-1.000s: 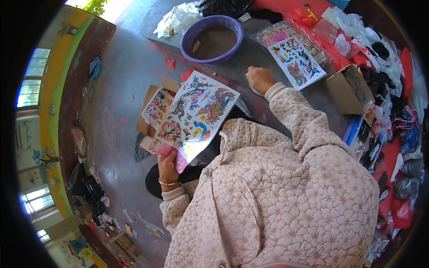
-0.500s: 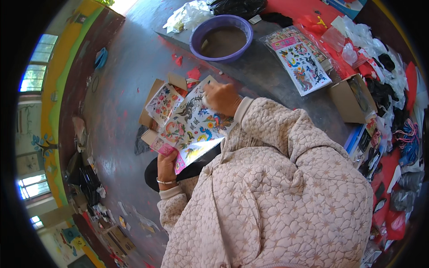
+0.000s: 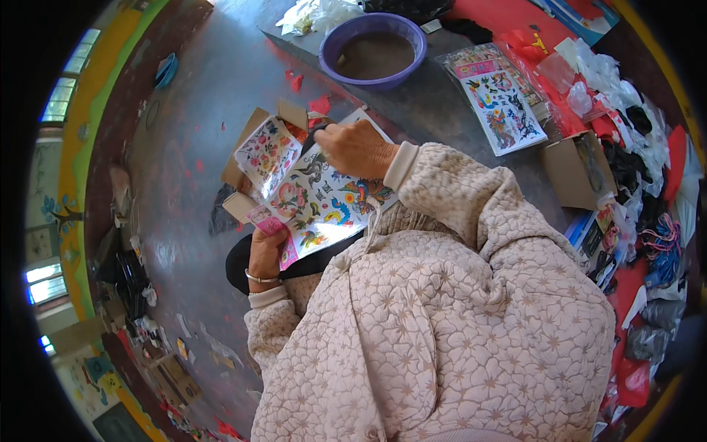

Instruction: The person sits on the floor and repeatedly picks up sheets of decorative stickers, wipes them with a cloth, and places them into a cardboard box. The person handles the sheets one at a time, turning them over and wiping both sides before stacking them.

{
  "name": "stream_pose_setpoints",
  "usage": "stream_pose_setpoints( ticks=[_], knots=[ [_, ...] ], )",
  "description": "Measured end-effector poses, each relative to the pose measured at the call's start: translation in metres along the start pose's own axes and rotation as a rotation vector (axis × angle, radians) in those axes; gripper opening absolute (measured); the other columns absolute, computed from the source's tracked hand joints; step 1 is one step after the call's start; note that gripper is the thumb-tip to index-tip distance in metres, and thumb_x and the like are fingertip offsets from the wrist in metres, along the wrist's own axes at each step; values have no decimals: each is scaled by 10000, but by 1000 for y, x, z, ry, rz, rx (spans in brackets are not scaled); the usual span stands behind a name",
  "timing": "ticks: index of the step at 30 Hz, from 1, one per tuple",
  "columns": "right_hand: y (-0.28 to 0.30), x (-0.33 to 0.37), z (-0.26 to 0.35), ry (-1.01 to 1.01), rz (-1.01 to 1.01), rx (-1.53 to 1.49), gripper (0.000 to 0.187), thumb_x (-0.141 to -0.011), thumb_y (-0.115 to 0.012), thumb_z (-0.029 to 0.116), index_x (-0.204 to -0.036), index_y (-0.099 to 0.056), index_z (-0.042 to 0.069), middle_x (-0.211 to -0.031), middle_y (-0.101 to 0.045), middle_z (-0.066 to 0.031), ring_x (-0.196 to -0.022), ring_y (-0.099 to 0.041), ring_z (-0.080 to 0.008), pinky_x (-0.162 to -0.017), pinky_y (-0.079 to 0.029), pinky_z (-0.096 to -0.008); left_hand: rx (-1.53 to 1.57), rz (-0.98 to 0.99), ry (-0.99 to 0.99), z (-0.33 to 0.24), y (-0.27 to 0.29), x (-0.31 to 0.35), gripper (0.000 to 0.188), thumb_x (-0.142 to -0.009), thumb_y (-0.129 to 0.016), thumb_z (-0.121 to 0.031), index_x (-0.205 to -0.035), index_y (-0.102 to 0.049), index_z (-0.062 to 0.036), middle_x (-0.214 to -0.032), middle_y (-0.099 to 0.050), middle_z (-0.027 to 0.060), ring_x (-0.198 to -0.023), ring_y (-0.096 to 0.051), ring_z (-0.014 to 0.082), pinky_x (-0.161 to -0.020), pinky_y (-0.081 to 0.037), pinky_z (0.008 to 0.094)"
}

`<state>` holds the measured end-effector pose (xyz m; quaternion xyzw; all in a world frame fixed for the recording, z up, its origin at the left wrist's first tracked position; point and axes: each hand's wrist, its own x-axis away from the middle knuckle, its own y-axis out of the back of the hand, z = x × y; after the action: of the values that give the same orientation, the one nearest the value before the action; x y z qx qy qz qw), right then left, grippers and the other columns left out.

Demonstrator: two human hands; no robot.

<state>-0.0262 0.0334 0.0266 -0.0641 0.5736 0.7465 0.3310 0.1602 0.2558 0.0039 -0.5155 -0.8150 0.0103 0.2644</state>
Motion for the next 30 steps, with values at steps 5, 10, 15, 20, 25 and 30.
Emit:
stream_pose_setpoints(
  ticks=[5, 10, 15, 20, 25, 30],
  knots=[
    [-19, 32, -80, -536, -67, 136, 143, -774, -495, 210, -777, -535, 72, -690, -605, -163, -645, -610, -343, -567, -477, -448, 24, -58, -34, -6, -4, 4, 319, -758, -454, 108, -1060, -528, 40, -1009, -593, 114, -905, -589, 217, -828, -468, 322],
    [95, 14, -99, -660, -135, -932, 298, -828, -575, 270, -649, -566, 33, -615, -522, 19, -573, -468, -59, -534, -385, -236, -17, 86, -97, -53, -13, -1, 264, -781, -487, 74, -1032, -556, 30, -1006, -598, 105, -897, -590, 192, -820, -472, 311],
    [169, -44, -38, -247, 182, -906, 170, -790, -598, 158, -882, -580, 16, -782, -565, -21, -733, -525, -82, -664, -429, -218, -371, 351, -337, -116, -45, -26, 247, -798, -503, 43, -1039, -555, 20, -1000, -596, 56, -895, -558, 130, -819, -451, 279],
    [159, -92, 2, -110, 544, -573, 306, -732, -639, 164, -980, -608, -12, -783, -601, -49, -695, -546, -110, -662, -445, -243, -564, 540, -400, -181, -91, -39, 318, -784, -516, 56, -1100, -511, 17, -1017, -583, 34, -909, -531, 94, -828, -437, 256],
    [156, -114, -14, -304, 422, -558, 220, -752, -635, 175, -837, -638, -28, -669, -604, -54, -557, -549, -119, -546, -450, -246, -351, 546, -619, -214, -96, -34, 458, -871, -487, -151, -1288, -334, -38, -1175, -505, 109, -982, -520, 123, -862, -436, 298],
    [147, -108, -56, -734, 227, -1427, 177, -828, -571, 146, -802, -606, -26, -735, -617, -96, -623, -595, -174, -586, -491, -270, 125, 589, -406, -162, -58, -37, 850, -769, -444, -634, -1363, -201, -78, -1346, -325, 161, -1146, -435, 283, -915, -387, 408]
  ],
)
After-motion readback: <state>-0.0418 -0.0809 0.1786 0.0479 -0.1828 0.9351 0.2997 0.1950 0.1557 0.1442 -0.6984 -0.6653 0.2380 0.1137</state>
